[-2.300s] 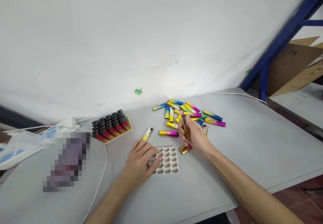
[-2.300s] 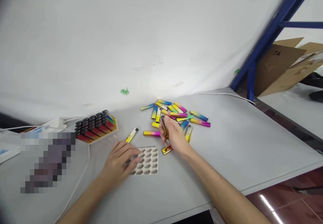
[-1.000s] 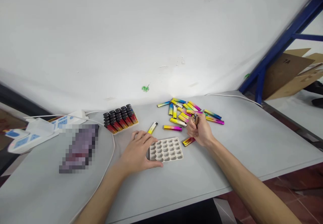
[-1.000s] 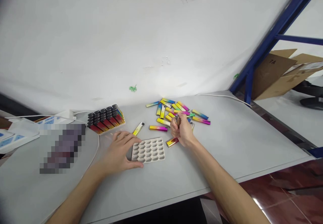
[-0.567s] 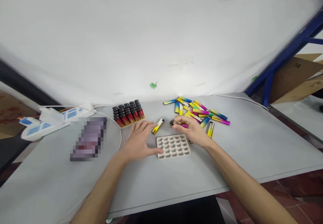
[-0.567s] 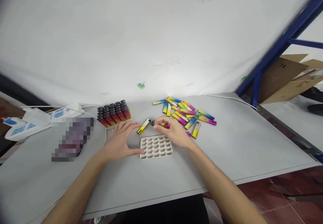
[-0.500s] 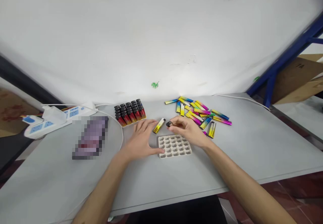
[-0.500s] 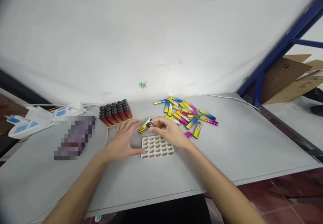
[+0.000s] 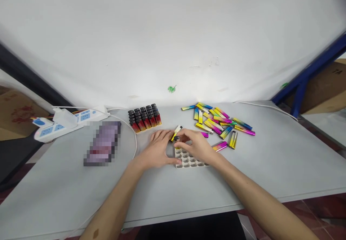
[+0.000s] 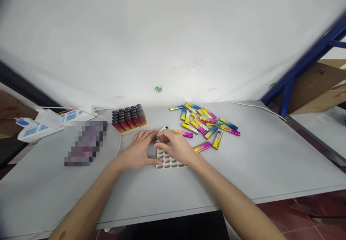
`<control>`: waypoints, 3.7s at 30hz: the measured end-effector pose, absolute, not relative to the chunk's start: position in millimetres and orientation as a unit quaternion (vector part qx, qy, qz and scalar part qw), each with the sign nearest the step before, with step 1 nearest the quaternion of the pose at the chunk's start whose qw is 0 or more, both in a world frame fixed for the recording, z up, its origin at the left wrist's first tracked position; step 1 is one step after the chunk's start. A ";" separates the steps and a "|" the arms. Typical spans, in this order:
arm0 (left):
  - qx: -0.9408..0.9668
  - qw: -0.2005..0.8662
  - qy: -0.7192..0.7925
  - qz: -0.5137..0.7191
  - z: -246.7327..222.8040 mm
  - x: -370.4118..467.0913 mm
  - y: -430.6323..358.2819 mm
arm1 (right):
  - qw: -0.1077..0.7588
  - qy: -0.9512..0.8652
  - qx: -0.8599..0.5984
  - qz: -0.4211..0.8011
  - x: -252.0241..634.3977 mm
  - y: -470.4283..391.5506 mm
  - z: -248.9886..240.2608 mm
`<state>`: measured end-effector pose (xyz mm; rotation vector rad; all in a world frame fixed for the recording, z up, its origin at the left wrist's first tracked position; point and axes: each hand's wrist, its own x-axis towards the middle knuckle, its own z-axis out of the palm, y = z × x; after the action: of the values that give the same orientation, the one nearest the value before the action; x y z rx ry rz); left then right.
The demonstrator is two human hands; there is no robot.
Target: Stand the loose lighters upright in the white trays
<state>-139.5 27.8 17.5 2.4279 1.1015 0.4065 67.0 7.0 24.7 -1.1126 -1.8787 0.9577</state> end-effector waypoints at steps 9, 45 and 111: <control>0.879 0.224 0.396 0.143 14.7 -143.9 31.9 | 0.314 -0.785 -0.483 0.229 78.4 -8.3 21.1; 0.828 0.225 0.436 0.272 15.9 -135.3 35.2 | 0.620 -0.373 -0.436 0.535 97.3 6.4 34.8; 0.848 0.265 0.399 0.226 13.4 -108.9 22.7 | 0.451 -0.613 -0.438 0.477 89.4 -0.8 24.7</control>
<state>-108.9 22.7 13.4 2.2928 1.0782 0.6099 89.4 -0.8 24.7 -1.0833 -1.5157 1.1795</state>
